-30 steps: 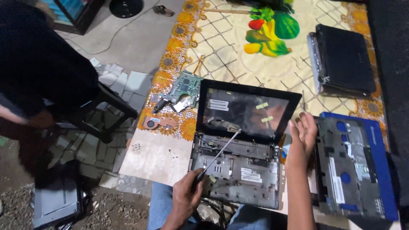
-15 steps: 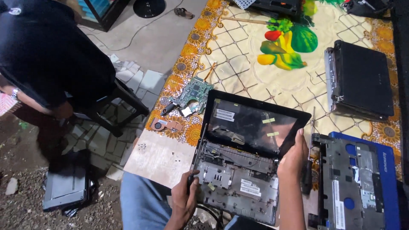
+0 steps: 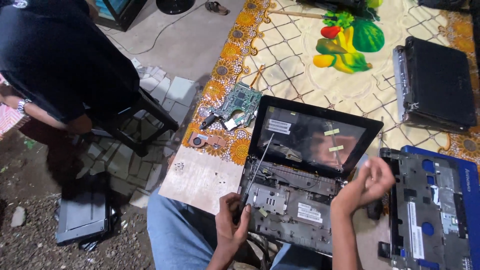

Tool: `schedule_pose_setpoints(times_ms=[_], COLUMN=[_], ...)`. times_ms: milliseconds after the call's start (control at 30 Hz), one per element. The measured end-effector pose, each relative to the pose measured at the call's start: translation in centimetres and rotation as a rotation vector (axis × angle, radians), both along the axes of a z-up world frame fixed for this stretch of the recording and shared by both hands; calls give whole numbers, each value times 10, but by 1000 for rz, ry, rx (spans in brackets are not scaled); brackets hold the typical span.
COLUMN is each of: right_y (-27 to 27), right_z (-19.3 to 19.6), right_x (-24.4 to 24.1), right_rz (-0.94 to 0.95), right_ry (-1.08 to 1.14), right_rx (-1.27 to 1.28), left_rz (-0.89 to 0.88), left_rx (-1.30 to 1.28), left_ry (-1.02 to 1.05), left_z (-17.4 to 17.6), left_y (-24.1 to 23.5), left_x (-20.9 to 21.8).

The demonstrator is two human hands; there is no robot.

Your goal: The person uses a screwdriver to remove screws from the internal components of a disassembled laptop. They detach and remove a circuit board, then proceed to unscrew and lift out a metal casing or heat sink from the laptop chassis.

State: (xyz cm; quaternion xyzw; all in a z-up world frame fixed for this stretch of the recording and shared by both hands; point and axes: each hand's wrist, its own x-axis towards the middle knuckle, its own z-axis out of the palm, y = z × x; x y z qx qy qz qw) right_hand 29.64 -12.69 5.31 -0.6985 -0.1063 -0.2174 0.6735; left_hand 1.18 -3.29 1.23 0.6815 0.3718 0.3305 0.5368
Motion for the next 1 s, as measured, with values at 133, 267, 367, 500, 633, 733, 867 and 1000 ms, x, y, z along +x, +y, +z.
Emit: schedule_pose_setpoints(times_ms=[133,267,367,500,633,733,867,1000], right_y=[1,19,27,34,28,27,27,29], right_z=[13,-14,-29,-37,-51,-65,-74,-78], right_x=[-68,-101,-100,-90,-75,-68,-66,-62], right_rz=[93,509,567,514,537,610,586,594], right_ry=[-73,120,-18,-132,-173,-244,-225,-182], right_rx=[-2,-473,-798,-1033,-1055,-946,-955,-990], left_rz=[20,20,22,19,-2,2,35,-43], left_rx=[-10,-152,-217,-260,-228,-279,-354,145], left_ry=[-8,-38,-85,-148,-160,-254,-240,-136], left_z=[-12,1,0,-1,-5,1,23,38], left_y=[2,4,0,1,2,8,20,49], left_x=[-5,-7,-11,-10,-12,-12,-23,-42])
